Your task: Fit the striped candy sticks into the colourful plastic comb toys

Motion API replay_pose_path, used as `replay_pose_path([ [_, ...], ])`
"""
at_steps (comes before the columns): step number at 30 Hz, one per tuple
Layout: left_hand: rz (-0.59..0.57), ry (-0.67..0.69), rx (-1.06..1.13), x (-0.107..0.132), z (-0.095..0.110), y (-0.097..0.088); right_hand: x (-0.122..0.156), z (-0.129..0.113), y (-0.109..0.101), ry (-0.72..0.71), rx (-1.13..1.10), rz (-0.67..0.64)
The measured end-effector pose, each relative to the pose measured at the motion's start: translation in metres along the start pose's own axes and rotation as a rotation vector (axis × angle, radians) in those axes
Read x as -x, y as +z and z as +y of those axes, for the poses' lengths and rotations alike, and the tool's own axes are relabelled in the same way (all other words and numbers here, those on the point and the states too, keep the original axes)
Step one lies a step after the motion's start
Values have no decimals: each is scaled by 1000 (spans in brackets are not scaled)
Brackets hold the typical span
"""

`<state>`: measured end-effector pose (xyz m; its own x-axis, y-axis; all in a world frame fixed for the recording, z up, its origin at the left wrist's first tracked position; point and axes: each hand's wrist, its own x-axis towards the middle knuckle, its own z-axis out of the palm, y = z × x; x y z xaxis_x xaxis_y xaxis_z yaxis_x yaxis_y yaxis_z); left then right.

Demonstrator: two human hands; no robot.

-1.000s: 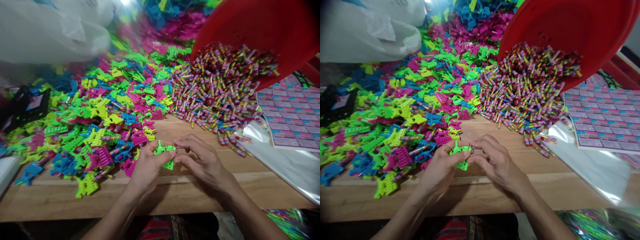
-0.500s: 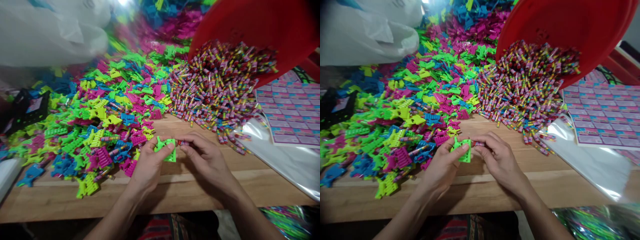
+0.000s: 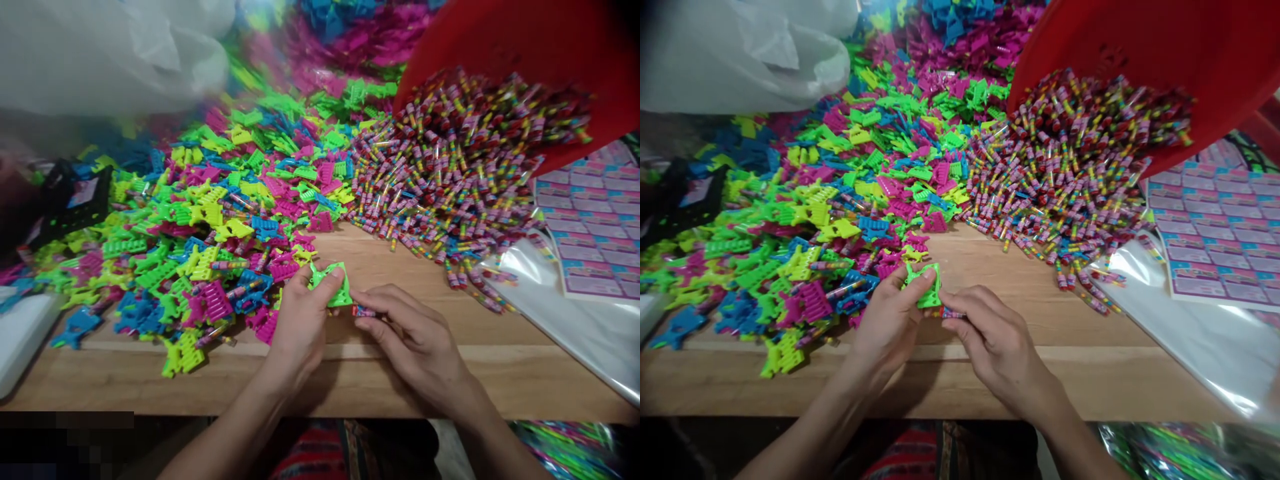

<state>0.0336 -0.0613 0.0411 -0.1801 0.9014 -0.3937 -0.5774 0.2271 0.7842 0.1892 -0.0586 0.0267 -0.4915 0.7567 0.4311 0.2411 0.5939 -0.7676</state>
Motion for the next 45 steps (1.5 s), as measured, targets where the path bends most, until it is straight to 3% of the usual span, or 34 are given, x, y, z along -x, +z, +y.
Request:
replay_pose_path([
  [9, -1, 71, -55, 3, -10, -3, 1, 5, 1, -2, -11, -2],
  [20, 43, 164, -261, -1, -18, -13, 3, 16, 8, -156, 105, -5],
  [25, 91, 178, -327, -3, -22, -13, 6, 17, 16, 32, -9, 68],
  [29, 56, 199, -322, -3, -22, -13, 10, 19, 16, 158, 2, 57],
  [37, -54, 102, -310, -3, -28, -24, 10, 18, 4, 80, 107, -116],
  [41, -63, 46, -257, -2, -26, -20, 8, 19, 5, 67, 37, -92],
  [45, -37, 79, -241, -1, -23, -20, 7, 18, 11, 14, 43, -56],
])
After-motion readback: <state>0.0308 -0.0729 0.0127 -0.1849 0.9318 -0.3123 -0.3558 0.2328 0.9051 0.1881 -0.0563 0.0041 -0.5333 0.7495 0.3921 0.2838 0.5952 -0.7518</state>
